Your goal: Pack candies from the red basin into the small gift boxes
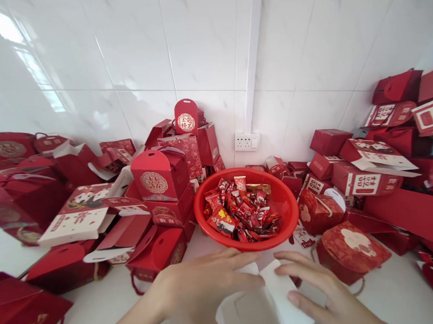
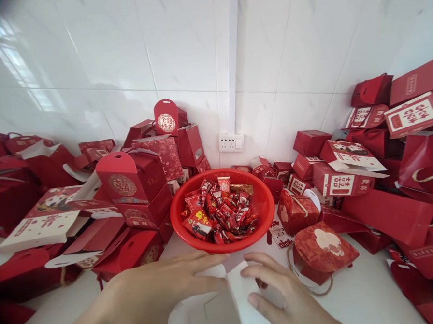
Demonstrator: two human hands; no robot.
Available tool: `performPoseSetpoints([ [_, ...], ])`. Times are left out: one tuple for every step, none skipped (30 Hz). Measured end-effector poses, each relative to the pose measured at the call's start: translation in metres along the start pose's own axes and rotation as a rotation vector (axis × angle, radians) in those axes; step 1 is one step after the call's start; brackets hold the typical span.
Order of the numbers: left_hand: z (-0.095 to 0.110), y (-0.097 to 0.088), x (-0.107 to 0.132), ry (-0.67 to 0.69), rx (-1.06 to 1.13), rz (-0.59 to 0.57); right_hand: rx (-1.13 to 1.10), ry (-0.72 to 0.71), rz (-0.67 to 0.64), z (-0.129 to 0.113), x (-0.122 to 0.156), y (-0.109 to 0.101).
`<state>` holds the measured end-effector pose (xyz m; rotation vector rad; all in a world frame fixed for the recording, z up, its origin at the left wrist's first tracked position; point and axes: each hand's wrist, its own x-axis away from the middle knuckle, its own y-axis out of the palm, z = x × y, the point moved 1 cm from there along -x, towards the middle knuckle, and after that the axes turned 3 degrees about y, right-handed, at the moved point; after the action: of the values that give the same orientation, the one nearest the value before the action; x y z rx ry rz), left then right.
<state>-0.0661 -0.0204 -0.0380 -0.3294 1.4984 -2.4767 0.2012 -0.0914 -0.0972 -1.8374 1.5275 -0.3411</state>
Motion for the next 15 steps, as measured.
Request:
performPoseSetpoints([
  [0.001, -0.001, 0.001, 0.003, 0.015, -0.024, 0.014, -0.013, 0.027, -0.005, -0.005, -0.007],
  [0.002, -0.002, 0.003, -0.005, 0.038, -0.050, 0.012, -0.037, 0.054, -0.009, -0.013, -0.014],
  [0.003, -0.005, 0.004, -0.027, 0.062, -0.062, -0.003, -0.068, 0.108, -0.013, -0.022, -0.021],
  [0.003, -0.009, 0.006, -0.061, 0.082, -0.040, -0.019, -0.098, 0.138, -0.015, -0.034, -0.027],
  [0.002, -0.014, 0.007, -0.092, 0.096, 0.001, -0.026, -0.092, 0.162, -0.015, -0.047, -0.032],
  [0.001, -0.019, 0.008, -0.114, 0.104, 0.057, -0.024, -0.073, 0.178, -0.013, -0.063, -0.035],
  [-0.002, -0.023, 0.008, -0.119, 0.109, 0.117, -0.012, -0.044, 0.177, -0.010, -0.079, -0.035],
  [-0.006, -0.027, 0.007, -0.114, 0.112, 0.182, 0.006, -0.010, 0.167, -0.004, -0.095, -0.035],
  [-0.011, -0.030, 0.005, -0.100, 0.114, 0.244, 0.046, 0.031, 0.136, 0.001, -0.111, -0.032],
  [-0.016, -0.032, 0.003, -0.092, 0.115, 0.297, 0.099, 0.056, 0.105, 0.007, -0.125, -0.029],
  [-0.023, -0.033, 0.000, -0.092, 0.114, 0.343, 0.153, 0.061, 0.035, 0.012, -0.137, -0.025],
  [-0.031, -0.033, -0.004, -0.100, 0.114, 0.372, 0.193, 0.071, -0.063, 0.016, -0.147, -0.021],
  [-0.038, -0.033, -0.008, -0.115, 0.117, 0.379, 0.232, 0.096, -0.172, 0.019, -0.155, -0.016],
  [-0.045, -0.033, -0.013, -0.129, 0.125, 0.361, 0.270, 0.128, -0.276, 0.022, -0.161, -0.013],
  [-0.052, -0.033, -0.019, -0.142, 0.135, 0.317, 0.303, 0.165, -0.361, 0.023, -0.165, -0.010],
])
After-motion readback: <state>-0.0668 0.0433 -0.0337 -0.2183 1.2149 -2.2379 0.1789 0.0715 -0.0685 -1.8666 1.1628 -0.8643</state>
